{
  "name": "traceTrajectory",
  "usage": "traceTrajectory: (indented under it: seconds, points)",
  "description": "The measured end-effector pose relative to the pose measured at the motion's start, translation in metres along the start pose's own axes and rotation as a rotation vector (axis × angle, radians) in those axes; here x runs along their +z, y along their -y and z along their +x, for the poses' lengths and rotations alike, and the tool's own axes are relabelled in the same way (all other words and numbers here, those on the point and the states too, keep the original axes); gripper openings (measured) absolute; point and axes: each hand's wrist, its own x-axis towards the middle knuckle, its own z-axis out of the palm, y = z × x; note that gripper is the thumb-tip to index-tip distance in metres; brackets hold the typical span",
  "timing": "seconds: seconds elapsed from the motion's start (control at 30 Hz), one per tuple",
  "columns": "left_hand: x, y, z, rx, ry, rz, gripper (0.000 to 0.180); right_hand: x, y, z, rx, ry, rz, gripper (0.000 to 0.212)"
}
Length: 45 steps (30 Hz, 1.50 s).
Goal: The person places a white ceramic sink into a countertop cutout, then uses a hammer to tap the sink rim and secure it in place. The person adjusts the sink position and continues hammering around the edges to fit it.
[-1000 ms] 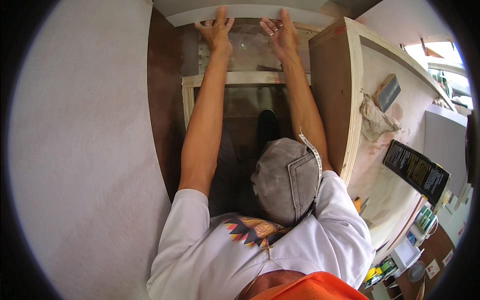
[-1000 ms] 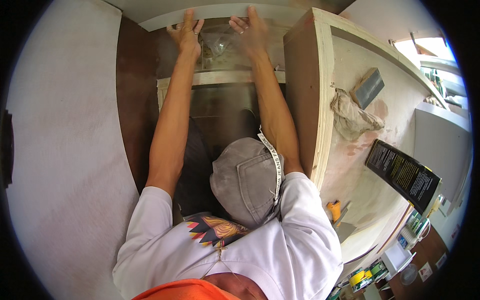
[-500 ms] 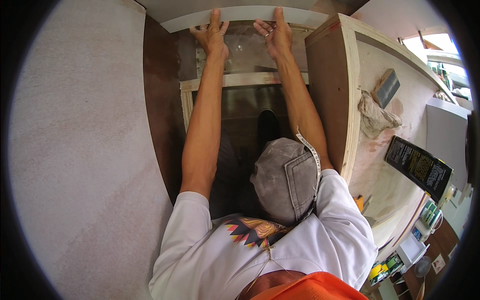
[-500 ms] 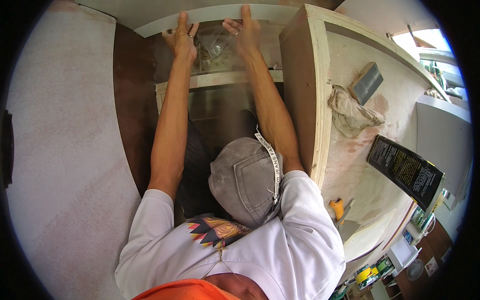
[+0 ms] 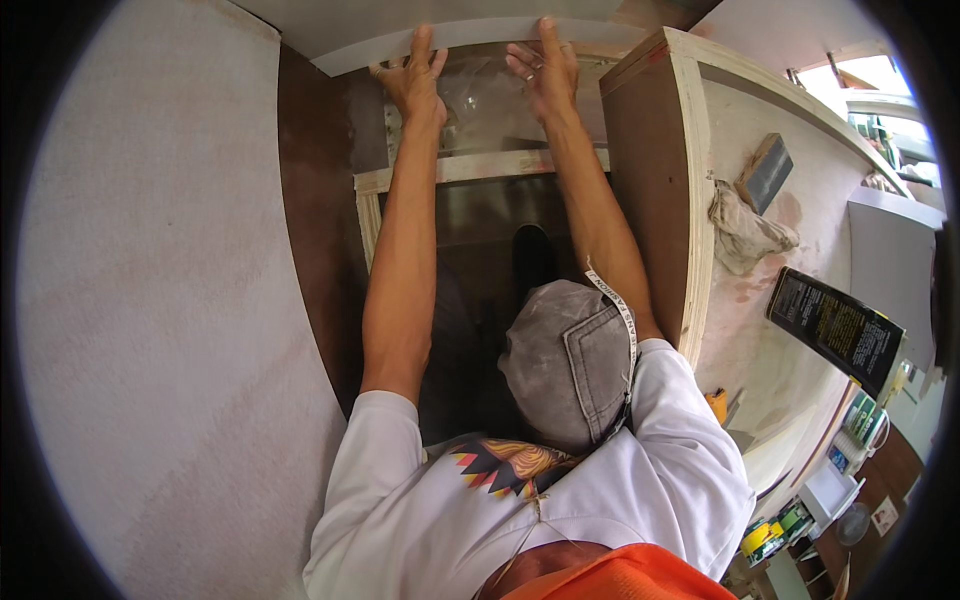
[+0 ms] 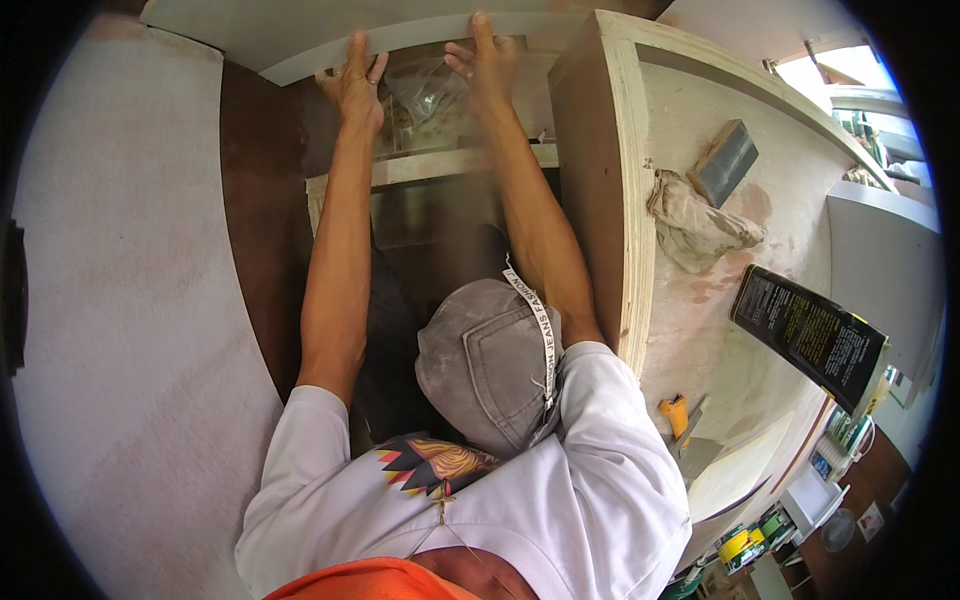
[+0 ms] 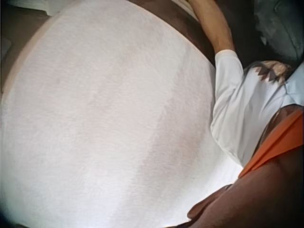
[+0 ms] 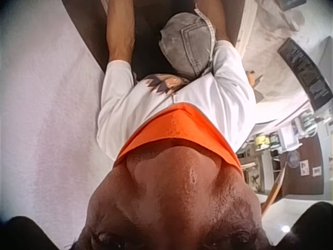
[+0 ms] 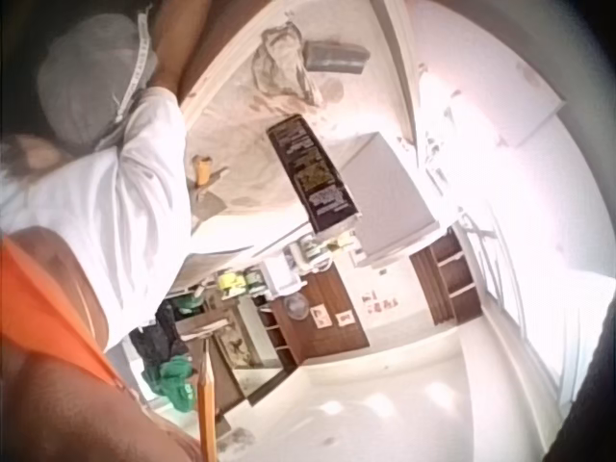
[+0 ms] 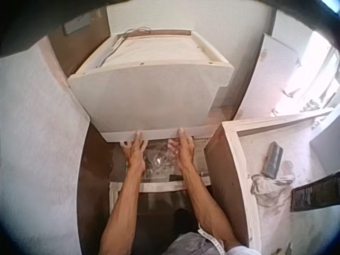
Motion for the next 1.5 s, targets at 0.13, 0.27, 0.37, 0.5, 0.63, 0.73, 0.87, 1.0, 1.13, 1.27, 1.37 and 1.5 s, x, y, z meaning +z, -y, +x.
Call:
traceTrajectory:
  seconds: [0.13,0.27,0.37,0.5,0.63,0.73,0.87,1.0,1.13,1.27,1.37,1.5]
  points:
    - [0.003,-0.002,-0.002,-0.009,0.008,-0.006,0.106,-0.006,0.001,0.004,-0.036,0.025,0.025,0.050]
    - [-0.003,0.001,0.002,0.000,0.051,0.007,0.109,-0.012,-0.002,0.006,-0.015,0.036,0.051,0.051]
    - [-0.001,-0.001,-0.001,-0.008,0.047,0.014,0.107,-0.013,0.001,0.006,0.009,0.021,0.036,0.053]
    - [-0.002,-0.003,0.000,-0.010,0.064,0.013,0.106,-0.009,0.009,0.001,0.038,0.027,0.010,0.057]
    - [0.003,-0.004,-0.002,-0.004,0.009,0.015,0.104,-0.007,0.011,0.000,0.079,0.005,0.077,0.059]
    - [0.005,-0.005,-0.003,0.003,0.023,0.034,0.104,-0.019,0.010,0.008,0.054,-0.058,0.092,0.062]
    - [0.001,-0.001,-0.001,0.021,0.004,0.020,0.100,-0.021,0.010,0.009,0.046,-0.021,0.069,0.060]
    - [0.003,-0.003,-0.001,0.006,0.007,0.015,0.095,-0.019,0.016,0.009,0.059,-0.048,0.075,0.055]
    - [0.000,-0.007,0.000,-0.027,0.015,0.011,0.104,-0.016,0.026,0.000,0.141,-0.011,0.070,0.068]
    - [0.006,-0.007,-0.006,-0.016,0.020,0.026,0.101,-0.021,0.029,0.000,0.127,-0.020,0.025,0.074]
    - [0.004,-0.005,-0.003,-0.009,-0.010,0.028,0.098,-0.023,0.029,0.000,0.137,-0.024,-0.033,0.078]
    - [0.001,-0.003,0.001,-0.005,-0.010,0.045,0.103,-0.020,0.026,0.003,0.136,-0.026,0.004,0.078]
